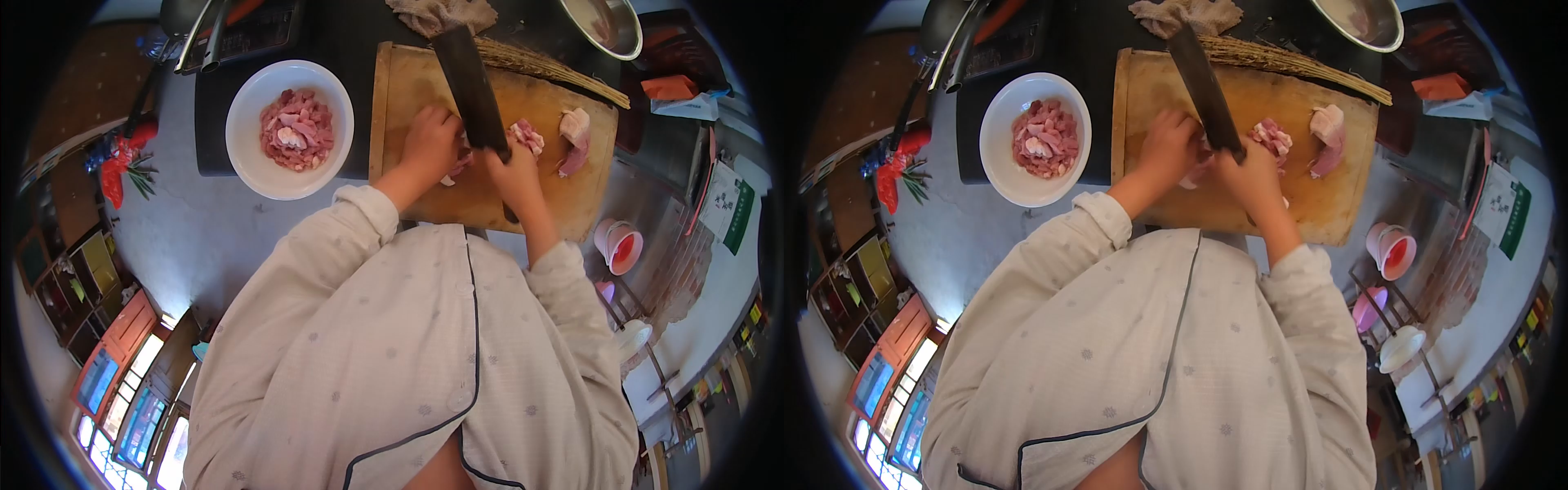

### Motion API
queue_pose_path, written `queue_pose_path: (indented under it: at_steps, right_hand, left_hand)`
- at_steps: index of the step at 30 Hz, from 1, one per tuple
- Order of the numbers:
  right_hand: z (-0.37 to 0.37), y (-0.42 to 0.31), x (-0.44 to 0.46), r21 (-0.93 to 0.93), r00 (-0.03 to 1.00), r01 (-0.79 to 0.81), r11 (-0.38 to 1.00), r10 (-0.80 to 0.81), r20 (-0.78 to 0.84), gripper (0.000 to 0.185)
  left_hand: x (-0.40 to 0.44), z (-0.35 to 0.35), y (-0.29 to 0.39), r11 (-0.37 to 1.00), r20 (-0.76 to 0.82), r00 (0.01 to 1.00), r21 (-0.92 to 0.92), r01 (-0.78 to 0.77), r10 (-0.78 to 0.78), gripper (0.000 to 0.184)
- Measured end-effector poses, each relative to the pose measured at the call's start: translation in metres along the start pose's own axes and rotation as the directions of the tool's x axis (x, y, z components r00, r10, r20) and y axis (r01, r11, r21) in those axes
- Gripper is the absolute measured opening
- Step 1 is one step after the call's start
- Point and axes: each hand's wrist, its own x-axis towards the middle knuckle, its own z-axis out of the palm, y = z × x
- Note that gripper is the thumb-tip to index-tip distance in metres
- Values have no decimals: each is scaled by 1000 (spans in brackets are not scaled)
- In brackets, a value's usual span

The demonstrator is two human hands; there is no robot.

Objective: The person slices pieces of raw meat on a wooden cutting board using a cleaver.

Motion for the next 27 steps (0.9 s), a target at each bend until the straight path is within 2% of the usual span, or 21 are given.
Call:
queue_pose_path:
  at_steps: [1,4,7,10,13,16,17,19,20,23,26,27]
  right_hand:
    - [-6,14,-10,-35,997,66,997,-67,-28,26]
    - [-31,29,-41,-94,991,-118,989,110,-79,25]
    - [-51,34,-57,156,950,-277,948,295,-103,24]
    - [-57,43,-62,258,944,-232,938,281,-172,25]
    - [-68,34,-68,240,941,-297,924,326,-90,27]
    - [-73,25,-81,169,978,-194,966,204,-46,29]
    - [-73,25,-85,96,984,-178,979,180,-11,29]
    - [-71,26,-90,-57,989,-127,990,131,67,32]
    - [-66,30,-93,-17,988,-135,991,136,79,34]
    - [-70,15,-94,-125,990,-50,991,65,124,29]
    - [-48,43,-83,-186,995,79,979,-66,77,31]
    - [-47,38,-75,-176,994,72,982,-57,91,31]
  left_hand:
    - [-1,2,-2,1000,-10,1000,8,15,-15,8]
    - [-2,2,0,998,5,999,40,40,-40,8]
    - [7,-5,10,990,91,991,112,87,-97,3]
    - [11,-1,29,974,177,974,202,101,-138,2]
    - [12,6,41,957,177,974,278,85,-138,4]
    - [9,9,48,929,175,960,339,148,-217,6]
    - [6,8,49,914,177,948,359,187,-263,6]
    - [2,6,47,927,158,953,317,201,-260,7]
    - [0,5,46,932,146,954,296,211,-263,8]
    - [0,4,53,907,121,943,333,256,-311,10]
    - [-2,9,48,904,86,937,306,299,-339,12]
    - [-2,9,48,912,82,946,302,277,-315,12]
